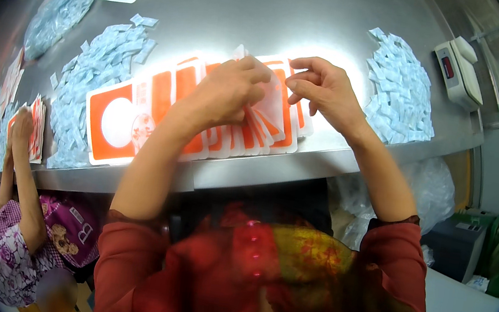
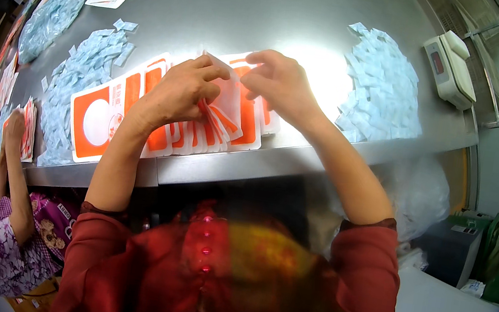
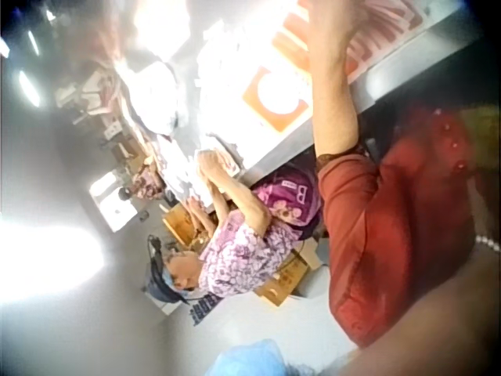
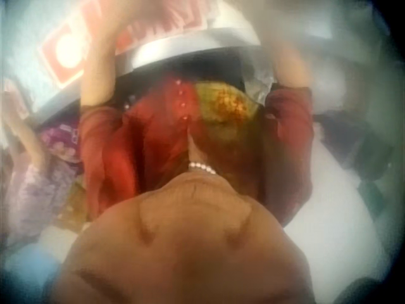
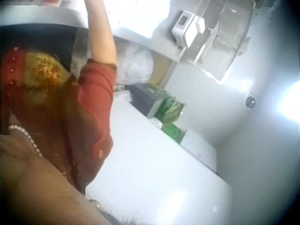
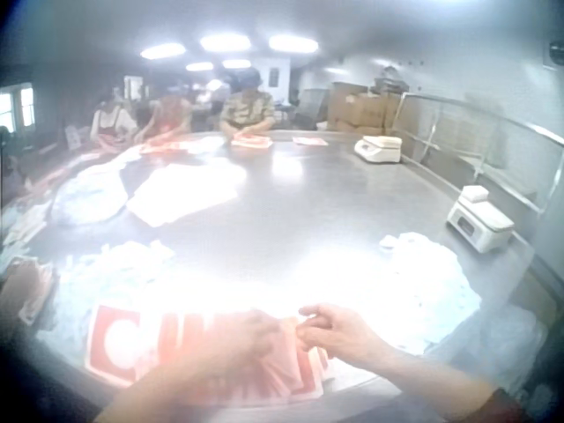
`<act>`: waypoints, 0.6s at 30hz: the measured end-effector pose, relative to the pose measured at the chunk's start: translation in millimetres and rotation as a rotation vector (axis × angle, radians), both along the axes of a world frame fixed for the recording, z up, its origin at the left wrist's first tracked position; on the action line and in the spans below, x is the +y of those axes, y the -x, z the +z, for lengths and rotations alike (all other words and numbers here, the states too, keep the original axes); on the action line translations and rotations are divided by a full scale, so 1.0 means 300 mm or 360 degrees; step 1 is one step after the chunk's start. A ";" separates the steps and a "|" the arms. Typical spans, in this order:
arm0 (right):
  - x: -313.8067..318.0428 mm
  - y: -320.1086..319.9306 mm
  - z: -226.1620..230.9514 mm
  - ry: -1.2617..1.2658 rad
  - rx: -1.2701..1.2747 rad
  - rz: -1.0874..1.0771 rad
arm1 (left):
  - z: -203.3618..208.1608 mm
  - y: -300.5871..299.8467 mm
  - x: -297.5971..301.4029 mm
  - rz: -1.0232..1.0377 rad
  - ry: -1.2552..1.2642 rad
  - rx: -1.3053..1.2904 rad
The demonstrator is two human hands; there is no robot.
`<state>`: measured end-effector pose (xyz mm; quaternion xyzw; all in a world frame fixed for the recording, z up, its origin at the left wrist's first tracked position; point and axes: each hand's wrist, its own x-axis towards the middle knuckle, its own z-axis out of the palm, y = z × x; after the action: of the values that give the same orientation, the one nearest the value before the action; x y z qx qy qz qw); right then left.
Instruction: The person inserts small blue packets into orange and white plastic pouches at a metal table. They pick up a pouch, place a packet inside, and fold the top edge to seal it, repeating this process for multiple units. Other workers are visible in the background performing similar assembly tasks.
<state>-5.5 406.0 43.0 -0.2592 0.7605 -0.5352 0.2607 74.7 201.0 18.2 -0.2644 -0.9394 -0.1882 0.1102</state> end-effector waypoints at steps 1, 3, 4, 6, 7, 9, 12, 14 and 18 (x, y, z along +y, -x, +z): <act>0.004 0.000 -0.016 -0.0010 0.0058 -0.0022 | 0.001 0.001 0.002 0.0000 -0.0004 0.0008; 0.014 0.002 -0.054 -0.0028 0.0175 -0.0065 | 0.003 -0.003 0.004 0.0014 -0.0003 0.0008; 0.013 -0.004 -0.060 -0.0057 0.0086 -0.0055 | 0.002 -0.004 0.003 0.0021 0.0006 -0.0004; -0.001 -0.029 -0.067 -0.0114 -0.0093 -0.0035 | 0.001 -0.004 0.003 0.0020 -0.0007 -0.0028; -0.011 -0.042 -0.069 -0.0205 -0.0160 -0.0002 | 0.002 -0.003 0.003 0.0010 -0.0023 -0.0040; -0.036 -0.042 -0.104 -0.0332 -0.0206 0.0133 | 0.011 -0.003 0.007 0.0013 -0.0047 -0.0080; -0.083 -0.056 -0.116 -0.0277 0.0010 0.0211 | 0.025 0.004 0.023 0.0038 -0.0054 -0.0088; -0.114 -0.047 -0.170 -0.0329 0.0089 0.0172 | 0.017 0.004 0.025 0.0062 -0.0068 0.0000; -0.066 -0.041 -0.110 -0.0348 -0.0046 0.0360 | 0.050 -0.001 0.037 0.0020 0.0106 0.0135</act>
<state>6.6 386.2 10.2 -0.3055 0.7764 -0.4201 0.3569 75.0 212.0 33.2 -0.2696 -0.9413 -0.1446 0.1424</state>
